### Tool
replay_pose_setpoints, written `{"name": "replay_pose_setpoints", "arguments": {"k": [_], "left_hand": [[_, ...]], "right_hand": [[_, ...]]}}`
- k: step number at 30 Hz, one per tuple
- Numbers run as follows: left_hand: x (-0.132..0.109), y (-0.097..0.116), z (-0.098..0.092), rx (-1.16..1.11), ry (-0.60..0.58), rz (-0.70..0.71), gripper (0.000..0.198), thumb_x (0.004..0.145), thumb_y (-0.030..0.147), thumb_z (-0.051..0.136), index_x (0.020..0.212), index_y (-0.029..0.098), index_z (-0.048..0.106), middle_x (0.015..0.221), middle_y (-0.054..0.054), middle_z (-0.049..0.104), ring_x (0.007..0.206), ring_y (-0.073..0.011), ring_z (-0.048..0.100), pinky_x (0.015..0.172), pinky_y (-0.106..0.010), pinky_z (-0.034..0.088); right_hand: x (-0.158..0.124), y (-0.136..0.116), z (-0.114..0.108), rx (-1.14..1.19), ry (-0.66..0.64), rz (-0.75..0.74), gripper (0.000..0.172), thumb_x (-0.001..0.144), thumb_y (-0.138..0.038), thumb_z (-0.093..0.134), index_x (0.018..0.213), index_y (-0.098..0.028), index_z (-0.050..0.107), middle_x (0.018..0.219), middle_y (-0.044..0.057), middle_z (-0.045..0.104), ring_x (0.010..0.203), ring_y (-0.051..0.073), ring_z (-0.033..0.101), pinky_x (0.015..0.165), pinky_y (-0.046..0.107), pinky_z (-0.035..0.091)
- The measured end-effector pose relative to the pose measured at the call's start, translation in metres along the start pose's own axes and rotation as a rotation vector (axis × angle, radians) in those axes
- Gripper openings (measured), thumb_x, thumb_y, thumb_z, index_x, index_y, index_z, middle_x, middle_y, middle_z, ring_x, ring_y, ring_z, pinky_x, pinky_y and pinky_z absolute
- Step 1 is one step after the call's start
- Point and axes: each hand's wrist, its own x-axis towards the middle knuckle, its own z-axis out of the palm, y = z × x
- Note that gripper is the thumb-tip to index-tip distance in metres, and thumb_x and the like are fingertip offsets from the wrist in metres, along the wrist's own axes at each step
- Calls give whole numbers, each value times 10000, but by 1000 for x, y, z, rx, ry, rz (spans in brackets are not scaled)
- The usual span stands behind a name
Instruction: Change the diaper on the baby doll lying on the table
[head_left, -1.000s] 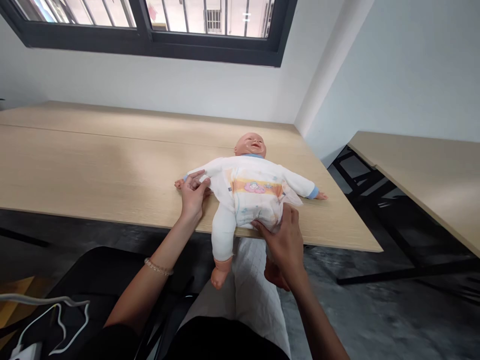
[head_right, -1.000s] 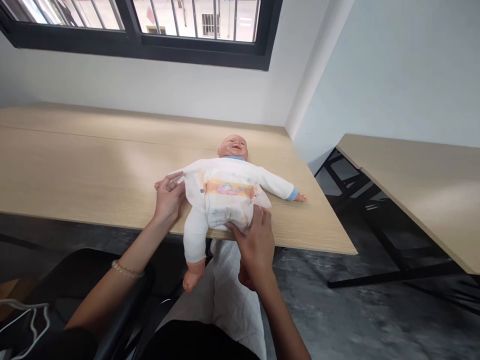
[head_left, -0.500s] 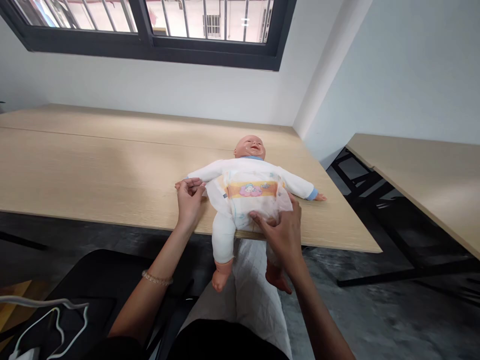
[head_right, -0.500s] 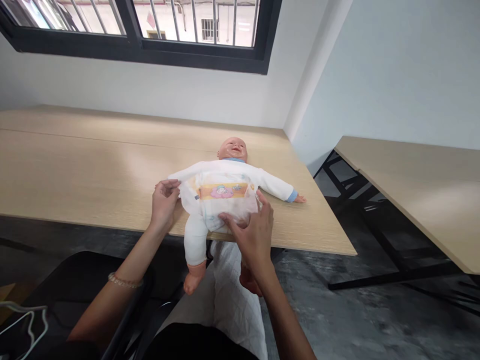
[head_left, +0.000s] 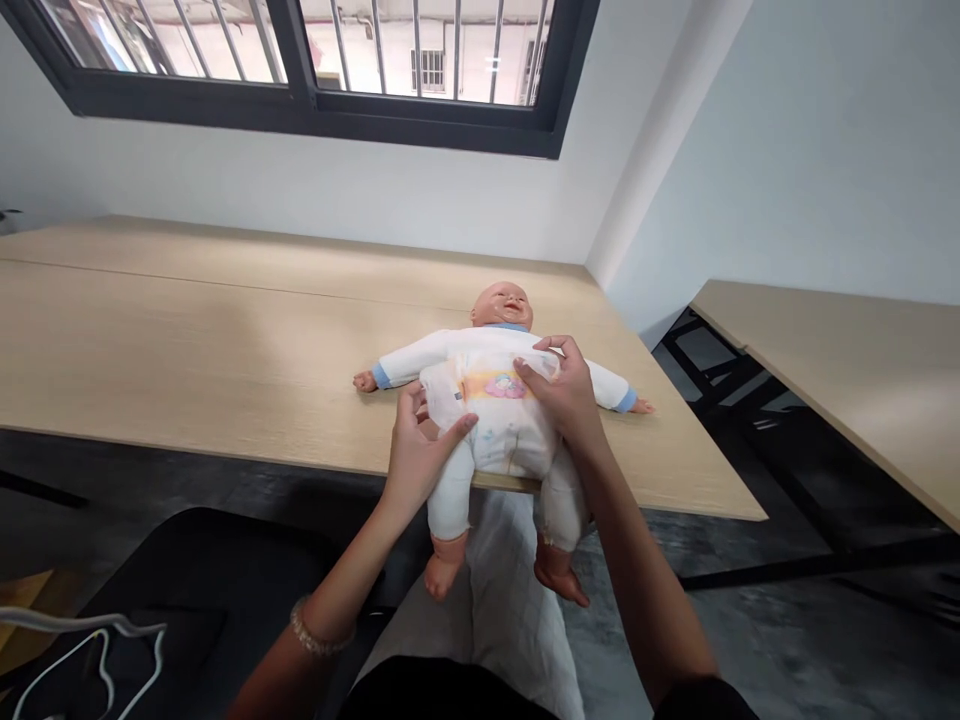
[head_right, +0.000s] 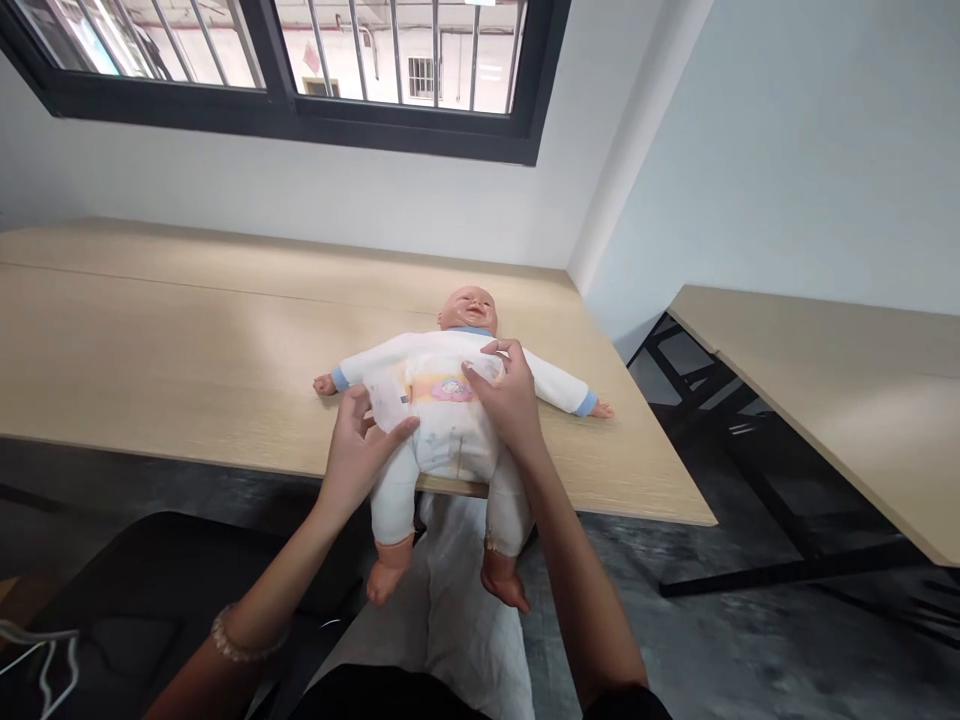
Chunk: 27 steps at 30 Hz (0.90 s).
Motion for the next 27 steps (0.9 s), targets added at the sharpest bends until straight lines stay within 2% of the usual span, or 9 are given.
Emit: {"name": "replay_pose_setpoints", "arguments": {"k": [2, 5, 8, 10, 13, 15, 20, 23, 27], "left_hand": [[3, 0, 1, 106, 37, 89, 654, 710, 404, 844, 1240, 222, 506, 1301, -119, 577, 1239, -288, 555, 1030, -415, 456], [1, 5, 2, 377, 8, 397, 680, 790, 453, 793, 1350, 243, 470, 1377, -137, 512, 1335, -312, 470, 1096, -478, 417], [-2, 12, 7, 659, -216, 673, 536, 883, 463, 699, 1358, 302, 511, 1420, -114, 517, 1426, -339, 377, 1186, -551, 289], [-3, 12, 12, 741, -373, 717, 571, 893, 486, 675, 1408, 335, 480, 1510, -115, 442, 1478, -352, 302, 1199, -567, 263], [-4, 5, 14, 716, -366, 579, 880, 798, 503, 774, 1525, 325, 311, 1603, -164, 237, 1504, -379, 234, 1182, -577, 299], [-7, -1, 9, 673, -296, 405, 1012, 728, 421, 848, 1542, 322, 255, 1560, -175, 243, 1477, -390, 284, 1156, -587, 336], [-7, 5, -9, 680, -445, 68, 779, 739, 112, 714, 1439, 311, 435, 1337, -117, 429, 1238, -338, 555, 989, -491, 505], [-2, 21, -10, 773, -472, 59, 692, 735, 61, 648, 1372, 273, 481, 1197, -91, 516, 1075, -308, 625, 884, -436, 536], [-6, 29, 0, 1031, -369, 66, 571, 764, 137, 695, 1283, 235, 480, 1122, -95, 530, 947, -319, 647, 705, -394, 533]], "right_hand": [[6, 10, -1, -53, 20, -1, 405, 704, -479, 686, 936, -210, 492, 957, 55, 601, 895, 231, 591, 820, 367, 485], [8, 20, -2, -132, 82, 16, 378, 704, -479, 660, 913, -213, 491, 954, 65, 621, 901, 245, 594, 850, 387, 473], [8, 20, -3, -267, 82, 22, 322, 723, -451, 635, 900, -223, 491, 950, 63, 642, 873, 256, 592, 806, 376, 455], [9, 17, -3, -381, 72, 30, 271, 743, -414, 617, 893, -232, 485, 919, 52, 649, 827, 262, 591, 759, 359, 430], [10, 13, -2, -490, 52, -8, 192, 798, -370, 552, 908, -242, 461, 891, 38, 644, 752, 260, 581, 698, 333, 389], [9, 13, -2, -510, 46, -65, 160, 829, -356, 504, 927, -245, 445, 910, 39, 640, 734, 258, 578, 675, 323, 373], [9, 6, 0, -511, 96, -152, 159, 845, -339, 461, 963, -245, 411, 959, 52, 628, 756, 265, 587, 674, 333, 380], [15, -5, 6, -504, 133, -179, 167, 852, -324, 441, 994, -245, 403, 970, 63, 624, 771, 272, 590, 696, 354, 400], [21, -10, 17, -496, 94, -168, 196, 845, -308, 452, 1028, -248, 411, 964, 68, 630, 812, 288, 602, 728, 377, 425]]}}
